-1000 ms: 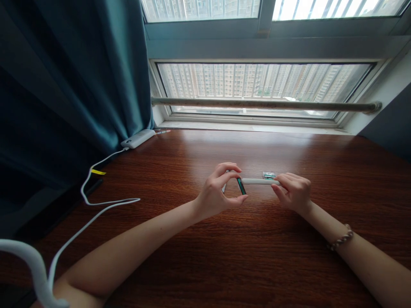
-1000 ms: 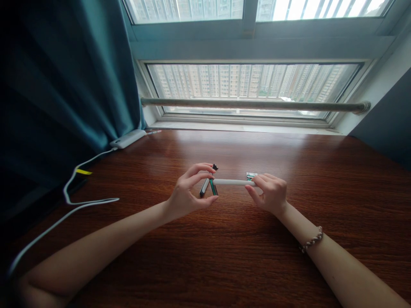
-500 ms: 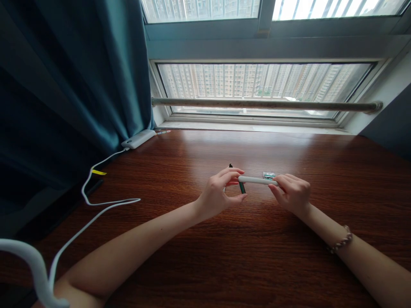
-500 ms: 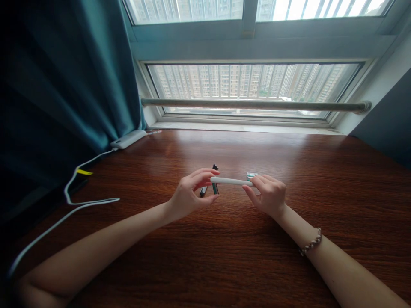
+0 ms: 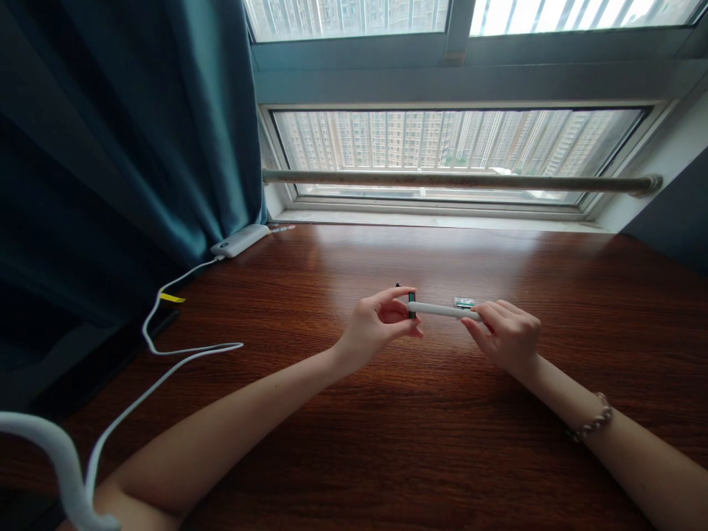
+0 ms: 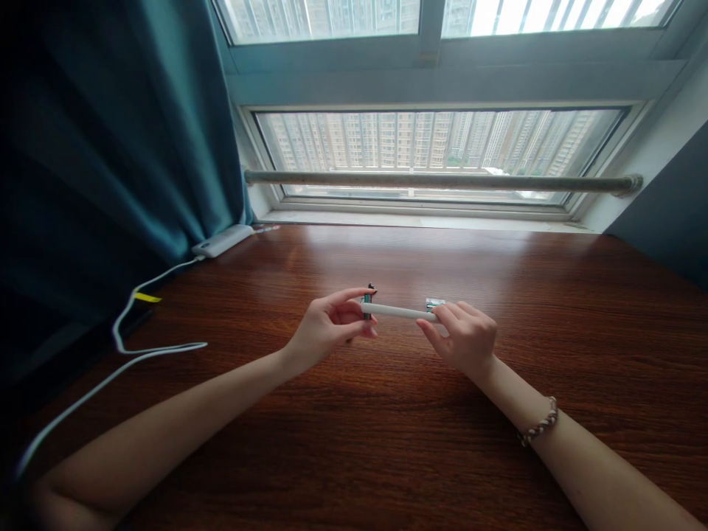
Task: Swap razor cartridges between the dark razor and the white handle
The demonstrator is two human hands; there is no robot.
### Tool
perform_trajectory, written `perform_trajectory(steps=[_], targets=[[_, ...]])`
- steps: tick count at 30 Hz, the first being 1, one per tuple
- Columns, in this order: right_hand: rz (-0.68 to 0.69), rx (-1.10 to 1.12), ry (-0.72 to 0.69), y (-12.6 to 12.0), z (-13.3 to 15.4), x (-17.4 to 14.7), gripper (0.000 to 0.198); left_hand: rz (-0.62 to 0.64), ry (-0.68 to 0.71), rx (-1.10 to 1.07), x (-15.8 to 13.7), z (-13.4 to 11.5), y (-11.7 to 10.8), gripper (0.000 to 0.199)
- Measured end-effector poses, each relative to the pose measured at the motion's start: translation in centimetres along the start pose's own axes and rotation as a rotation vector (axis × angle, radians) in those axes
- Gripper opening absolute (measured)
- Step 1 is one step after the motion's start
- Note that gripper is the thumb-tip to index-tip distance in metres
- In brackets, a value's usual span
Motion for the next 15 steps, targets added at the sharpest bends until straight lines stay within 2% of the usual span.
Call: perform_trajectory(steps=[7, 12, 15], targets=[[-0.004, 0.005, 0.045, 0.13, -0.39, 0.01, 0.022, -0.025, -0.019, -0.033, 0.12, 0.04, -0.33, 0.052], [-0.001, 0.056, -0.045, -0.08, -0.03, 0.01, 0.026, -0.058, -0.021, 0.045, -0.01, -0.21, -0.49, 0.047], [-0.018, 0.042, 0.011, -0.11, -0.41, -0.01, 0.024, -0.036, -0.023, 0.067, -0.09, -0.17, -0.35, 0.046]])
Point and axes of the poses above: each hand's wrist, its own x-axis towards the middle knuckle, its own y-axis out of the palm, z = x × y, the point moved 5 cm from there along x, towards the middle knuckle, and after that the axes turned 14 degrees about z, right-handed, at the moved point
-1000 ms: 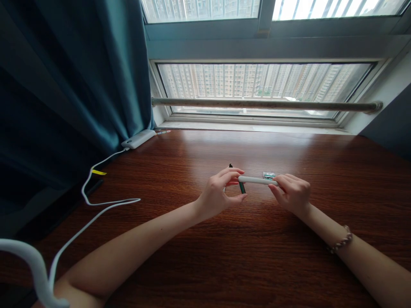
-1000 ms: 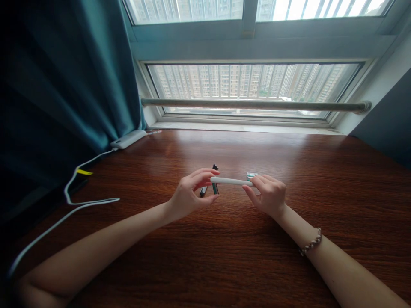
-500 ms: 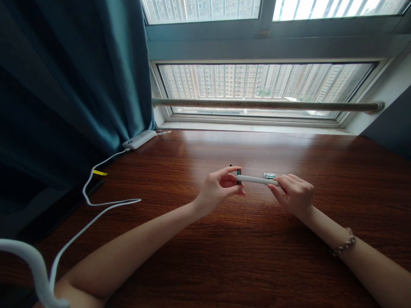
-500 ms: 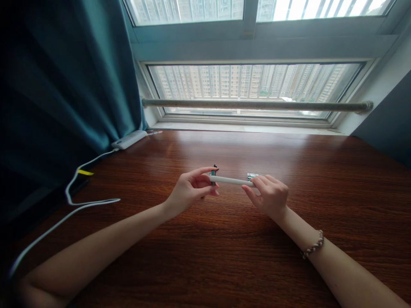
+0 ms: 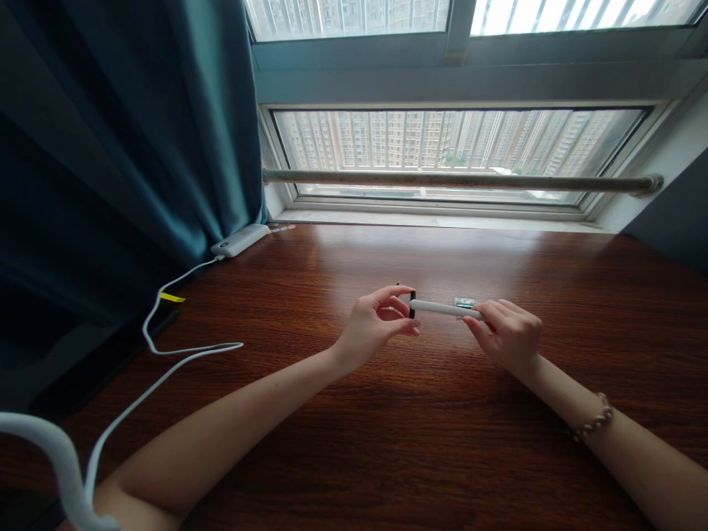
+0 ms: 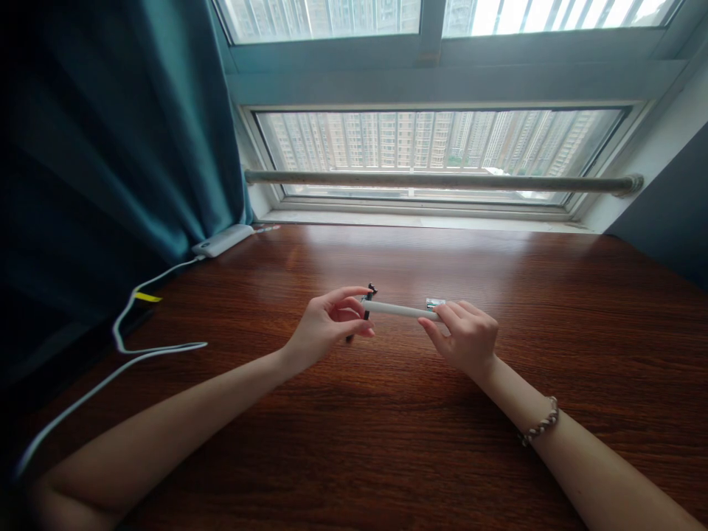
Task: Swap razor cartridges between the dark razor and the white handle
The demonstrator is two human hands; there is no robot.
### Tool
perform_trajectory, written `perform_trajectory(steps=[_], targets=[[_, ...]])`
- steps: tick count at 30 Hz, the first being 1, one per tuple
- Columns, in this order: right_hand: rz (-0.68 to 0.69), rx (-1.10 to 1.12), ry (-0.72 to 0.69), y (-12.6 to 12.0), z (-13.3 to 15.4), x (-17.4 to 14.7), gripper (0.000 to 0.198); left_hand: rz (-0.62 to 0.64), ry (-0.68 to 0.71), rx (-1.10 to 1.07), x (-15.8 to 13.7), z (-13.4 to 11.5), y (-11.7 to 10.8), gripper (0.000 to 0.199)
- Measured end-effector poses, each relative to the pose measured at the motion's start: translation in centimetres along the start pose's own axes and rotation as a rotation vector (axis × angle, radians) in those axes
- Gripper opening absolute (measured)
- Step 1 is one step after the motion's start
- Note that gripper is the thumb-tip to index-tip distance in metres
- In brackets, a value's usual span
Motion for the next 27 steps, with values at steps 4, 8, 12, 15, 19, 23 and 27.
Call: perform_trajectory(steps=[4, 8, 12, 15, 19, 23, 27], targets=[[-0.005, 0.053, 0.015, 0.0, -0.17, 0.04, 0.026, 0.021, 0.008, 0.001, -0.09, 0.05, 0.15, 0.046], [0.032, 0.074, -0.034, 0.16, 0.14, 0.16, 0.028, 0.037, 0.019, -0.012, -0.03, 0.02, 0.18, 0.044], [-0.021, 0.047, 0.103, 0.03, -0.65, 0.12, 0.028, 0.022, 0.002, 0.065, 0.03, 0.01, 0.02, 0.048], [0.005, 0.101, 0.038, 0.13, -0.44, 0.14, 0.028, -0.014, 0.0, 0.123, 0.03, -0.13, -0.14, 0.048], [0.034, 0.087, -0.002, 0.15, -0.14, 0.13, 0.026, -0.057, -0.023, 0.157, 0.05, -0.13, -0.36, 0.045], [0.048, 0.046, 0.024, 0.11, -0.23, 0.17, 0.033, -0.08, 0.017, 0.174, 0.05, -0.25, -0.6, 0.041], [0.059, 0.068, 0.038, 0.07, -0.2, 0.22, 0.035, -0.061, 0.065, 0.185, -0.05, -0.55, -0.47, 0.038]])
Point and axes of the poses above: each hand's wrist, its own x-axis towards the middle knuckle, its own y-axis out of the palm, z = x × y, the point moved 5 cm from there along x, towards the middle knuckle, and after that the axes turned 14 degrees about z, right-handed, at the moved point
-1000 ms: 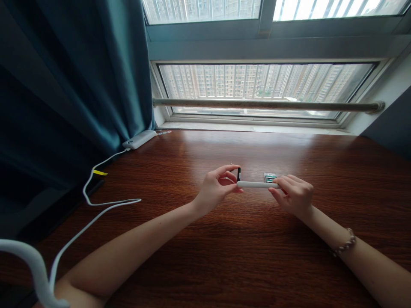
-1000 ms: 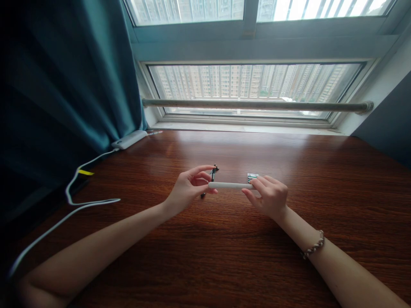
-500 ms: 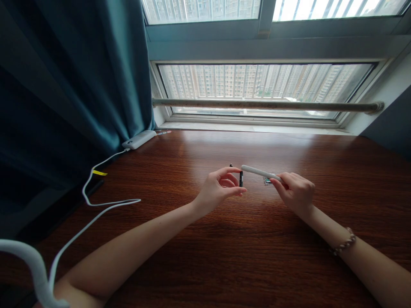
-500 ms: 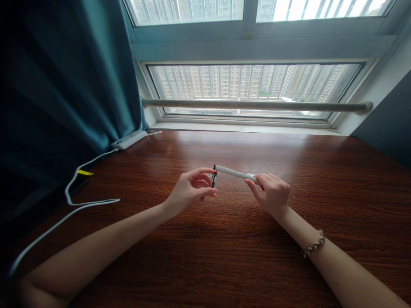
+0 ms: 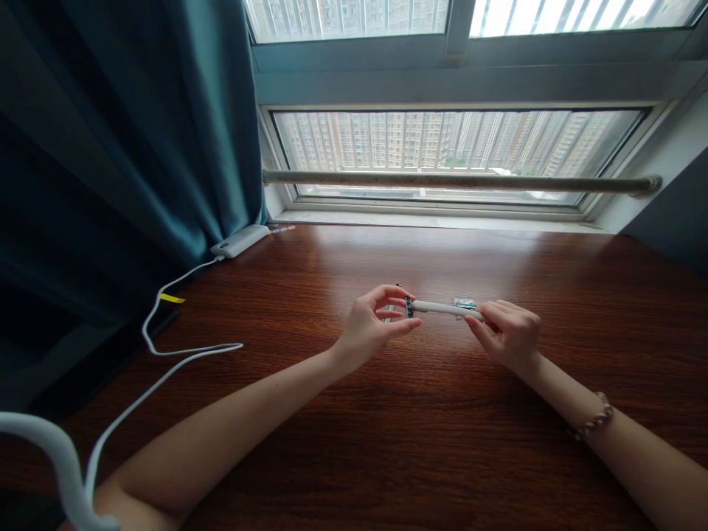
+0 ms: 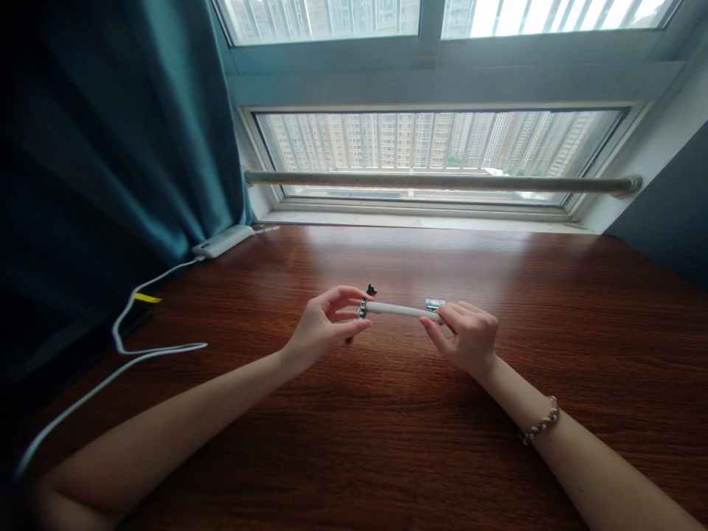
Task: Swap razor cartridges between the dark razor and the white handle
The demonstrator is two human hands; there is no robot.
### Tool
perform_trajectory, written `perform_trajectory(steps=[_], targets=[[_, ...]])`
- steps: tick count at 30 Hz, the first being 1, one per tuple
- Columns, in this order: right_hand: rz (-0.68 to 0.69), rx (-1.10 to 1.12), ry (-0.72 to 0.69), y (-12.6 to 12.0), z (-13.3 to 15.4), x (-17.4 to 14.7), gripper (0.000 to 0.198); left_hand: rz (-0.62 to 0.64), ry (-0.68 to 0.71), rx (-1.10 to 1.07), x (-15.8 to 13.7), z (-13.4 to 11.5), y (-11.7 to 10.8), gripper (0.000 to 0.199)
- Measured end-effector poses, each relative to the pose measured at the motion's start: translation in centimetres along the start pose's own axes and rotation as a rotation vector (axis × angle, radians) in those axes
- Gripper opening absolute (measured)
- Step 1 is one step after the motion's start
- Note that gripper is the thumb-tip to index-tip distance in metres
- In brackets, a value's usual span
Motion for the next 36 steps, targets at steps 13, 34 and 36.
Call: perform_trajectory(steps=[13, 34, 36], targets=[[0.002, 0.049, 0.013, 0.34, 0.42, -0.05, 0.029, 0.049, 0.023, -0.072, 0.32, 0.38, 0.34, 0.038], [0.108, 0.244, 0.01, 0.96, 0.27, 0.07, 0.036, 0.008, 0.071, -0.236, 0.25, 0.36, 0.11, 0.038], [0.085, 0.217, 0.042, 0.89, 0.11, 0.02, 0.033, 0.014, 0.071, -0.251, 0.25, 0.45, 0.27, 0.04]])
Point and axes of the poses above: each hand's wrist, its own x-axis towards the middle knuckle, its own y-axis out of the palm, z = x × y, the point moved 5 cm from there along x, towards the middle knuckle, and after that the axes turned 14 degrees about z, right-handed, at the moved point
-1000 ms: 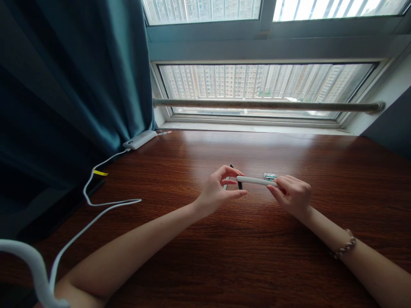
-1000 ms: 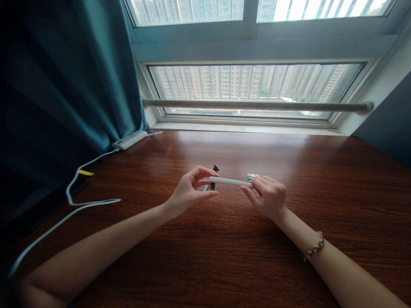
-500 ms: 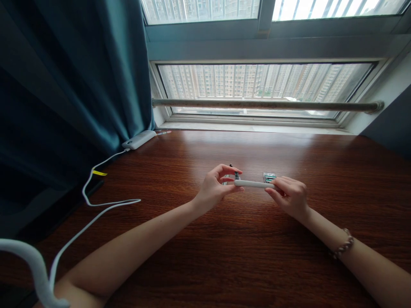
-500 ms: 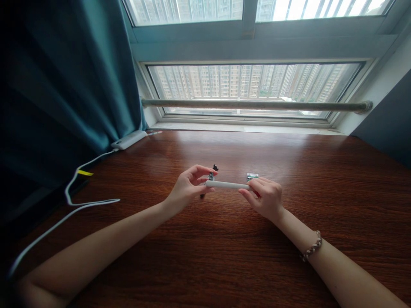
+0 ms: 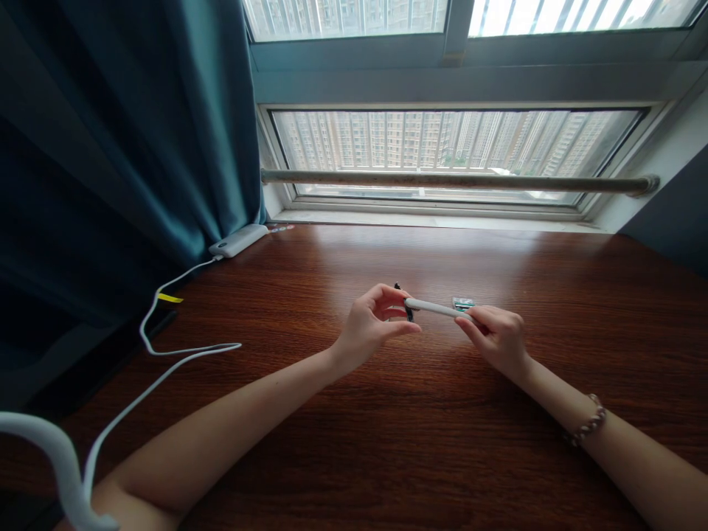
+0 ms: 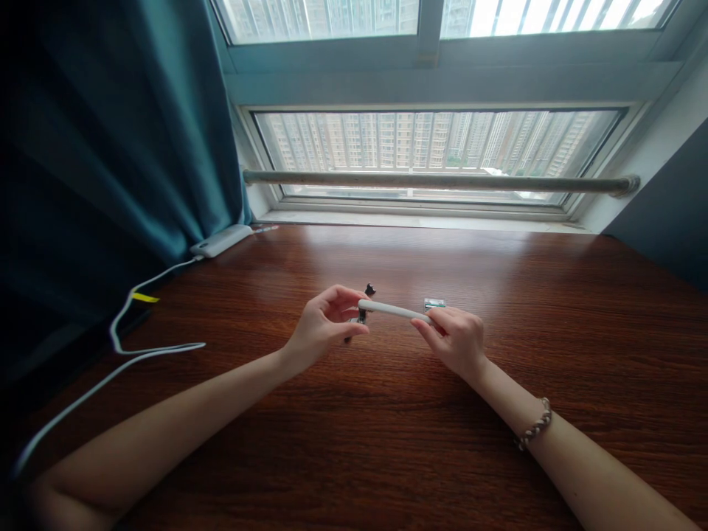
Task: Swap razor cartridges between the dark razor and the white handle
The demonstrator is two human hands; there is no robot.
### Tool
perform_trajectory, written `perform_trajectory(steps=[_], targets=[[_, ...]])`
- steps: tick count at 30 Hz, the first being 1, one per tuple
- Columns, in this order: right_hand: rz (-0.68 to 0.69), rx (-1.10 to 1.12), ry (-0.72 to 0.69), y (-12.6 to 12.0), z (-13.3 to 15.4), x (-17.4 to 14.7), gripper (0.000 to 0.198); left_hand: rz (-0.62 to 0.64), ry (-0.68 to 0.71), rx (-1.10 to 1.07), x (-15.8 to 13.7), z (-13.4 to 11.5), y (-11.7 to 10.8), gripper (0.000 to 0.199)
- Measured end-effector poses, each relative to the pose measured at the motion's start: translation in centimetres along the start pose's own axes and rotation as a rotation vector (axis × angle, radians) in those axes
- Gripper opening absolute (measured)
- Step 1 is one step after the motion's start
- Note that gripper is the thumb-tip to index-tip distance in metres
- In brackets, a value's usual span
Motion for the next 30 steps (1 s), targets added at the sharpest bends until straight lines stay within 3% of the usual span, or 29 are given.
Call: perform_trajectory(steps=[5, 9, 14, 18, 23, 30], targets=[[0.027, -0.006, -0.08, 0.04, 0.37, -0.01, 0.033, 0.032, 0.0, -0.001, -0.06, -0.13, 0.5, 0.04], [-0.053, -0.058, 0.017, -0.29, -0.15, -0.09, 0.032, 0.027, 0.009, 0.026, -0.1, -0.23, 0.48, 0.041], [-0.022, -0.017, -0.096, -0.2, 0.3, -0.04, 0.032, 0.035, -0.006, 0.044, -0.13, -0.18, 0.4, 0.041], [-0.07, -0.055, -0.016, -0.49, 0.03, -0.08, 0.03, 0.003, -0.028, 0.087, -0.28, -0.31, 0.33, 0.044], [-0.035, -0.012, -0.098, -0.36, 0.33, -0.13, 0.028, 0.039, -0.098, 0.081, -0.35, -0.34, 0.56, 0.044], [-0.08, -0.083, -0.1, -0.54, 0.37, -0.17, 0.024, 0.076, -0.054, 0.043, -0.29, -0.72, 0.83, 0.039]])
Point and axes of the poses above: each hand's wrist, its own x-axis towards the middle knuckle, its own y-axis out of the palm, z = x × y, the point moved 5 cm from there along x, towards the middle knuckle, and after that the axes turned 14 degrees about z, right-handed, at the moved point
